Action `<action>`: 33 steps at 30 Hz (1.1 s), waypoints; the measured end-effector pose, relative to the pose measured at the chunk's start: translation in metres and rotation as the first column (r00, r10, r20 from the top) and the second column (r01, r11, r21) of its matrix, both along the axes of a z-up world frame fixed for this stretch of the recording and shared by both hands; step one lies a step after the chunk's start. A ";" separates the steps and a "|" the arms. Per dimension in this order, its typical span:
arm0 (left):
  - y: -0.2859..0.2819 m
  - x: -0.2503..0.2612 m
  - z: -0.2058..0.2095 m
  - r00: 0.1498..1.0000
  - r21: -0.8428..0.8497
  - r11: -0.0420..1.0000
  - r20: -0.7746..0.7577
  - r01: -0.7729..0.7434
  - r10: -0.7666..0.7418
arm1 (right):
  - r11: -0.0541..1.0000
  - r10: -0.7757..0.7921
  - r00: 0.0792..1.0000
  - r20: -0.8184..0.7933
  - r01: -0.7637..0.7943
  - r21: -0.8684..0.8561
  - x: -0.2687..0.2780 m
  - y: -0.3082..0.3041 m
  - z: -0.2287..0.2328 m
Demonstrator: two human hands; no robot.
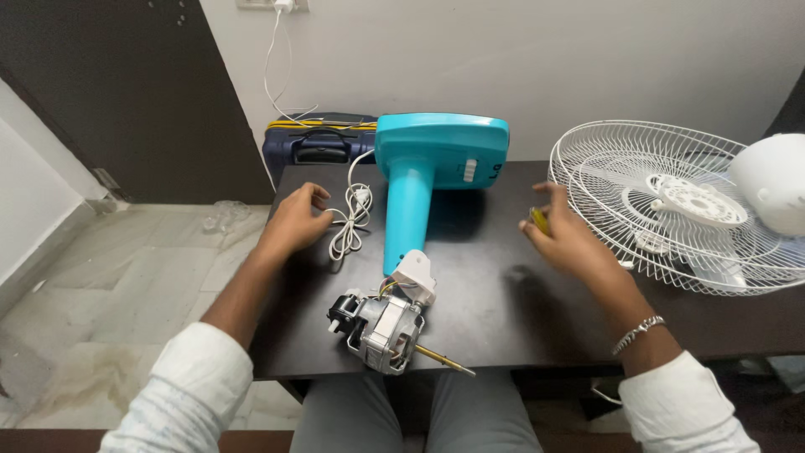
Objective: The person disassembles a teal table fan by removing screws from the back cover with a screwdriver, then detaches the motor assembly from the fan housing. The person manipulates the internal wiring and components while the fan cage and other parts remain on the table.
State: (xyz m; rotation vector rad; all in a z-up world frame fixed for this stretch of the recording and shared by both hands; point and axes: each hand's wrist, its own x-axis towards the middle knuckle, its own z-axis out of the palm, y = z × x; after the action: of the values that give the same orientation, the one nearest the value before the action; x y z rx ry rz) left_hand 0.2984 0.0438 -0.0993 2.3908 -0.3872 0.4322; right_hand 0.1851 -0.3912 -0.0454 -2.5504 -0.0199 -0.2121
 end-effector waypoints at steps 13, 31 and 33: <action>-0.048 -0.089 0.034 0.930 -0.258 0.961 -0.320 0.099 -0.182 | 0.995 -0.090 0.990 -0.112 0.086 -0.043 -0.048 0.031 -0.045; -0.096 -0.046 0.009 0.667 -0.513 0.842 -0.569 0.168 -0.480 | 0.913 0.407 0.854 0.325 -0.379 -0.148 -0.143 0.190 -0.022; -0.097 -0.047 0.011 0.646 -0.552 0.817 -0.565 0.167 -0.514 | 0.921 0.390 0.862 0.324 -0.370 -0.123 -0.143 0.191 -0.023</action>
State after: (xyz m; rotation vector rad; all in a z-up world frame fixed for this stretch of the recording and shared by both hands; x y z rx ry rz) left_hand 0.2516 -0.0529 -0.0880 1.7642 -0.3363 -0.5285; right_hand 0.0424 -0.2000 -0.0687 -2.4693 -0.6682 -0.5014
